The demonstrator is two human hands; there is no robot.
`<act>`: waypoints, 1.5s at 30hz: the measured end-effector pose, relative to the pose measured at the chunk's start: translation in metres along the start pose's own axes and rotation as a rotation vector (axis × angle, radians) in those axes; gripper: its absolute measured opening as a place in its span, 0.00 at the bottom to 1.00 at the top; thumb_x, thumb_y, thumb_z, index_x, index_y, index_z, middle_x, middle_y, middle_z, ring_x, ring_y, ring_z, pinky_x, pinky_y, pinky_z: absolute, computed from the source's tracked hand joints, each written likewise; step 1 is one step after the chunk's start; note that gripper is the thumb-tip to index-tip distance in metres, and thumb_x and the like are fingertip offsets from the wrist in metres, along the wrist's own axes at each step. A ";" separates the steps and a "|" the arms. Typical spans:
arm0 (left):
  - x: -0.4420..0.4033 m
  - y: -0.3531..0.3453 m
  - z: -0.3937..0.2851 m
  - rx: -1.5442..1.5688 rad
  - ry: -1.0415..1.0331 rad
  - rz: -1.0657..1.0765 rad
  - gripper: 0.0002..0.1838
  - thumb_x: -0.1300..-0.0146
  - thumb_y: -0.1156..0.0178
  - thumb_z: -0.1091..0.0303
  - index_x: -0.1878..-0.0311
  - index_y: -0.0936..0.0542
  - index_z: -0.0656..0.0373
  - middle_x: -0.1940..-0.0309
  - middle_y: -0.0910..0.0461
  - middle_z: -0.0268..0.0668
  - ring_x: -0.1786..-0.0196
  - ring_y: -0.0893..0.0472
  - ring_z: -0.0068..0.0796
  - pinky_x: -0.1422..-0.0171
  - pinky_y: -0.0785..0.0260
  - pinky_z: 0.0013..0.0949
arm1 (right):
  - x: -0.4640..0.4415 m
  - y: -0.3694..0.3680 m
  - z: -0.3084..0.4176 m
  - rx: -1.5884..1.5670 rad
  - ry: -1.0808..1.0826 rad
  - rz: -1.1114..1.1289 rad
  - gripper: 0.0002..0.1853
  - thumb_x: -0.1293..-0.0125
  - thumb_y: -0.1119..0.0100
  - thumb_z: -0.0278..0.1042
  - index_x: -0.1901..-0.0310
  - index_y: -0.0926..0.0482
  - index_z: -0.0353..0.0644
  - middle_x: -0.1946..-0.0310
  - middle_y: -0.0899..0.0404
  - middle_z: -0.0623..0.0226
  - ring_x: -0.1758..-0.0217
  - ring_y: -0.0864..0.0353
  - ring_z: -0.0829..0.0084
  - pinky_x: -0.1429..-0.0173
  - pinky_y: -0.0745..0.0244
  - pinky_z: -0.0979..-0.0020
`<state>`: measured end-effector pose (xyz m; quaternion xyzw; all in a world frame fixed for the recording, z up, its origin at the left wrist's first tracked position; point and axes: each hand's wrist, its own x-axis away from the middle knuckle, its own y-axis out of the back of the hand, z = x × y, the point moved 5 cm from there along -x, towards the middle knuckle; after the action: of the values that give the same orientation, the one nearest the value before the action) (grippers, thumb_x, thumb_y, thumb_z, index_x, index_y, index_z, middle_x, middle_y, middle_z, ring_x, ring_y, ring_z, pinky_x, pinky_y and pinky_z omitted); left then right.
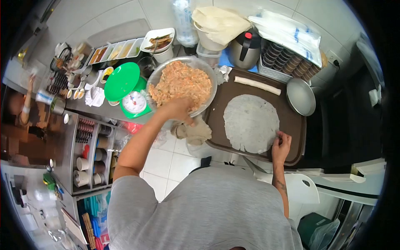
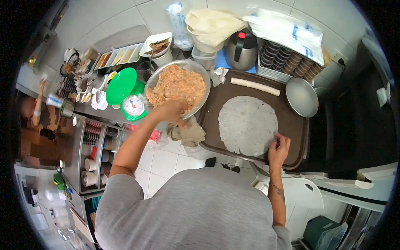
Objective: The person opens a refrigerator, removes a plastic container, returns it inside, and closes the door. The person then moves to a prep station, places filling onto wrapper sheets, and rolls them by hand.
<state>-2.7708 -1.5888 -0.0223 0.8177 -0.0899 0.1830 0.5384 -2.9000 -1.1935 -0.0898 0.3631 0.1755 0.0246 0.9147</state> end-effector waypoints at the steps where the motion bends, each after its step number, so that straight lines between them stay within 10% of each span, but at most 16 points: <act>1: 0.001 0.003 -0.001 0.023 -0.005 0.001 0.30 0.58 0.26 0.55 0.55 0.21 0.65 0.64 0.19 0.49 0.57 0.19 0.45 0.52 0.29 0.42 | 0.000 0.001 0.002 -0.007 0.022 -0.012 0.13 0.43 0.48 0.21 0.56 0.21 0.39 0.61 0.29 0.61 0.63 0.26 0.64 0.58 0.28 0.66; 7: 0.009 0.023 0.034 0.914 -0.070 -0.014 0.18 0.46 0.31 0.62 0.55 0.20 0.62 0.63 0.18 0.37 0.58 0.19 0.24 0.55 0.26 0.30 | -0.001 0.001 -0.002 -0.025 -0.026 0.015 0.13 0.43 0.48 0.20 0.57 0.20 0.39 0.61 0.27 0.60 0.62 0.24 0.64 0.58 0.27 0.68; 12: 0.061 0.087 0.078 1.306 0.003 -0.483 0.18 0.43 0.32 0.63 0.52 0.21 0.60 0.61 0.19 0.30 0.60 0.23 0.18 0.56 0.31 0.21 | -0.003 -0.001 -0.004 -0.024 -0.001 0.033 0.12 0.42 0.47 0.21 0.57 0.20 0.39 0.61 0.27 0.61 0.63 0.24 0.66 0.59 0.28 0.69; 20: 0.108 0.138 0.176 0.387 0.606 -0.529 0.19 0.37 0.40 0.56 0.54 0.22 0.64 0.67 0.19 0.40 0.67 0.20 0.29 0.61 0.29 0.32 | -0.002 -0.005 -0.013 -0.059 0.003 0.044 0.11 0.42 0.46 0.21 0.57 0.20 0.38 0.61 0.27 0.62 0.64 0.25 0.67 0.60 0.28 0.69; 26: 0.116 0.138 0.164 -0.210 0.423 -0.959 0.11 0.47 0.35 0.67 0.66 0.24 0.62 0.71 0.23 0.48 0.67 0.22 0.46 0.61 0.30 0.40 | -0.002 -0.003 -0.006 -0.040 0.036 0.031 0.12 0.42 0.47 0.21 0.56 0.20 0.38 0.62 0.27 0.62 0.65 0.25 0.68 0.61 0.29 0.70; 37: 0.130 0.148 0.196 0.104 0.326 -0.901 0.09 0.46 0.37 0.68 0.63 0.23 0.60 0.75 0.22 0.43 0.69 0.20 0.37 0.63 0.30 0.37 | 0.001 0.002 -0.004 -0.080 0.037 0.005 0.14 0.45 0.49 0.17 0.57 0.21 0.36 0.64 0.29 0.61 0.66 0.27 0.67 0.58 0.29 0.68; 45: 0.114 0.119 0.204 0.090 0.384 -0.767 0.21 0.52 0.30 0.60 0.54 0.22 0.53 0.54 0.28 0.52 0.55 0.24 0.49 0.51 0.31 0.45 | 0.003 0.002 -0.008 -0.129 0.041 -0.033 0.13 0.44 0.49 0.18 0.57 0.21 0.37 0.63 0.28 0.61 0.63 0.25 0.66 0.56 0.27 0.69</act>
<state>-2.6658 -1.8178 0.0520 0.7655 0.3306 0.1222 0.5384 -2.9000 -1.1864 -0.0944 0.3000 0.1981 0.0283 0.9327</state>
